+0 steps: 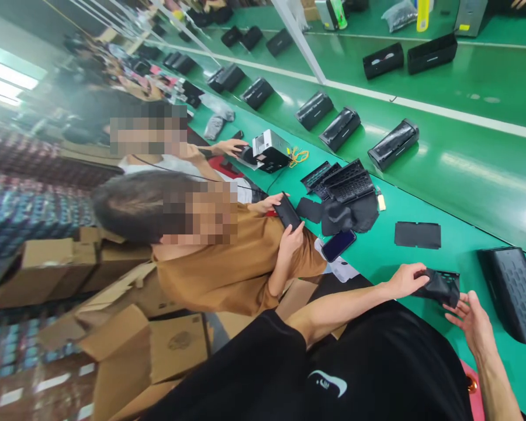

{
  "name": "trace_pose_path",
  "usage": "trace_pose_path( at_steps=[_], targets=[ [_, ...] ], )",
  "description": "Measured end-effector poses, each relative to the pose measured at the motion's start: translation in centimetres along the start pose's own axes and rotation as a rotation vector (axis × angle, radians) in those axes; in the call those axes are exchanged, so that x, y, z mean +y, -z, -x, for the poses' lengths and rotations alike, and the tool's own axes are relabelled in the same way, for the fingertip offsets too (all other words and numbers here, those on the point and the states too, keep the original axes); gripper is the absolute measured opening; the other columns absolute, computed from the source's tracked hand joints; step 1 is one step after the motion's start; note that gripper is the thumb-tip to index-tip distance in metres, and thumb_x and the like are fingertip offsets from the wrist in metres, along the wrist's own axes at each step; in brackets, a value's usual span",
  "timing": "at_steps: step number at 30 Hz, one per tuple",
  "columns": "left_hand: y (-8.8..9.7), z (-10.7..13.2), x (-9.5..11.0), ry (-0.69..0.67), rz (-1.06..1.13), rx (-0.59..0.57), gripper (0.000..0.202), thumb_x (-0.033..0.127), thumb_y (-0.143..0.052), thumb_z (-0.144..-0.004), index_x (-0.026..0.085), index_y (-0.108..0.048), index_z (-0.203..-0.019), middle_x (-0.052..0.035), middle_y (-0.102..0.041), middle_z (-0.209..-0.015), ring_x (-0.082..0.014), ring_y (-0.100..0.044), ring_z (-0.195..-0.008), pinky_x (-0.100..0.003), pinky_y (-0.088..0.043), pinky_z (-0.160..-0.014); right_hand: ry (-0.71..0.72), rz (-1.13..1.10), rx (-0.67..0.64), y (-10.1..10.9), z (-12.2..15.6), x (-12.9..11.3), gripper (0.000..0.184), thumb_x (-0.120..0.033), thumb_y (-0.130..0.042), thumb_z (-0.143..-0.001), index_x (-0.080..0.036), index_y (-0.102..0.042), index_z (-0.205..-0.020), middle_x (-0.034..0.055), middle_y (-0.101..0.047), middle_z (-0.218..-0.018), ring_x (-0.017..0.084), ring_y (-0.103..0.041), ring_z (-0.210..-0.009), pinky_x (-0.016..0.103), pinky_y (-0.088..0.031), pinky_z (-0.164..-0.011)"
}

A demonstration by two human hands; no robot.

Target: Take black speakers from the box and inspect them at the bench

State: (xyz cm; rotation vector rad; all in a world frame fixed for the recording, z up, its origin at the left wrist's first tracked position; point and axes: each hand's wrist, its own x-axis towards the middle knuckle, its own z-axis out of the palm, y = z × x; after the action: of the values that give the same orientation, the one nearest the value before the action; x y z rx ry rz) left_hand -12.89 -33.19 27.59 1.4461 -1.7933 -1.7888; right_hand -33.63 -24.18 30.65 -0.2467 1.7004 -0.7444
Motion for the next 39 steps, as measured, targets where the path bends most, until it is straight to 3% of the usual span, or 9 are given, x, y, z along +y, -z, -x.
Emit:
trace_pose_path(
  at_steps=[4,6,11,18,25,29,31,35,39],
  targets=[
    [0.8,1.6,0.7,-0.113,-0.075,-0.076,0.016,0.03,-0.068,-0.092,0.019,-0.075,-0.101,-0.0057,-0.078,-0.101,-0.0171,-0.07,-0.09,-0.028,-0.055,-0.089,-0.021,0.424,0.158,0.1,-2.1,0.1,0.057,-0.072,-0.081,-0.06,-0.025,-0.064,-0.087,0.0087,-0.07,-0.075,0.042,-0.075,-0.09,0.055,-0.058,-0.085],
    [1.1,2.2,0.8,-0.122,-0.118,-0.1,0.016,0.029,-0.069,-0.091,0.02,-0.076,-0.102,-0.007,-0.079,-0.106,-0.0184,-0.072,-0.097,-0.028,-0.055,-0.094,-0.003,0.587,0.195,0.3,-2.8,0.2,0.042,-0.064,-0.073,-0.067,-0.027,-0.065,-0.085,0.01,-0.069,-0.074,0.044,-0.073,-0.099,0.056,-0.054,-0.092],
    [1.2,2.8,0.0,0.091,-0.275,0.015,0.016,0.03,-0.063,-0.095,0.021,-0.075,-0.1,-0.0057,-0.078,-0.097,-0.0214,-0.072,-0.093,-0.033,-0.055,-0.09,0.064,0.845,0.198,1.1,-3.3,0.2,0.043,-0.062,-0.05,-0.08,-0.026,-0.07,-0.091,0.0189,-0.074,-0.102,0.044,-0.07,-0.107,0.053,-0.052,-0.09],
    [0.9,2.4,-0.5,0.32,-0.379,0.108,0.012,0.033,-0.065,-0.096,0.026,-0.068,-0.105,-0.002,-0.076,-0.104,-0.0245,-0.072,-0.105,-0.038,-0.054,-0.095,0.065,0.979,0.181,1.0,-4.2,-0.3,0.036,-0.06,-0.052,-0.084,-0.028,-0.069,-0.085,0.0138,-0.076,-0.095,0.038,-0.07,-0.09,0.048,-0.052,-0.078],
    [1.8,1.8,-1.1,0.384,-0.289,0.224,0.056,0.041,-0.075,-0.09,0.026,-0.055,-0.141,-0.0084,-0.061,-0.137,-0.0279,-0.065,-0.125,-0.044,-0.054,-0.104,0.183,0.878,0.252,0.2,-4.3,-1.7,0.066,-0.068,-0.052,-0.082,-0.023,-0.062,-0.131,0.014,-0.073,-0.116,0.039,-0.067,-0.11,0.051,-0.051,-0.092],
    [2.4,0.8,-1.2,0.322,-0.17,0.214,0.019,0.036,-0.07,-0.093,0.024,-0.069,-0.108,-0.0042,-0.065,-0.122,-0.0242,-0.065,-0.119,-0.04,-0.051,-0.108,0.223,0.756,0.241,0.0,-5.0,-2.3,0.05,-0.064,-0.056,-0.076,-0.025,-0.067,-0.105,0.0151,-0.07,-0.105,0.04,-0.064,-0.113,0.055,-0.049,-0.099],
    [2.9,0.6,-1.1,0.295,-0.075,0.203,0.018,0.038,-0.07,-0.093,0.021,-0.068,-0.099,-0.0027,-0.067,-0.11,-0.0207,-0.067,-0.105,-0.036,-0.053,-0.101,0.222,0.65,0.217,0.3,-5.0,-2.6,0.045,-0.064,-0.063,-0.069,-0.025,-0.064,-0.093,0.013,-0.07,-0.096,0.039,-0.065,-0.107,0.052,-0.05,-0.096],
    [3.7,0.8,-0.2,0.251,0.164,0.117,0.033,0.051,-0.063,-0.096,0.02,-0.063,-0.107,0.0032,-0.065,-0.083,-0.0125,-0.06,-0.067,-0.027,-0.052,-0.069,0.166,0.334,0.084,0.8,-3.3,-3.1,0.059,-0.074,-0.073,-0.063,-0.027,-0.057,-0.095,0.0034,-0.069,-0.08,0.028,-0.067,-0.074,0.04,-0.055,-0.069],
    [4.3,1.3,1.6,0.186,0.332,0.061,0.04,0.048,-0.07,-0.09,0.019,-0.061,-0.116,0.0046,-0.065,-0.08,-0.0093,-0.055,-0.06,-0.023,-0.045,-0.062,0.123,0.059,0.002,0.7,-0.6,-3.6,0.071,-0.069,-0.085,-0.059,-0.027,-0.058,-0.108,0.0004,-0.073,-0.078,0.024,-0.07,-0.068,0.036,-0.058,-0.067]
  ],
)
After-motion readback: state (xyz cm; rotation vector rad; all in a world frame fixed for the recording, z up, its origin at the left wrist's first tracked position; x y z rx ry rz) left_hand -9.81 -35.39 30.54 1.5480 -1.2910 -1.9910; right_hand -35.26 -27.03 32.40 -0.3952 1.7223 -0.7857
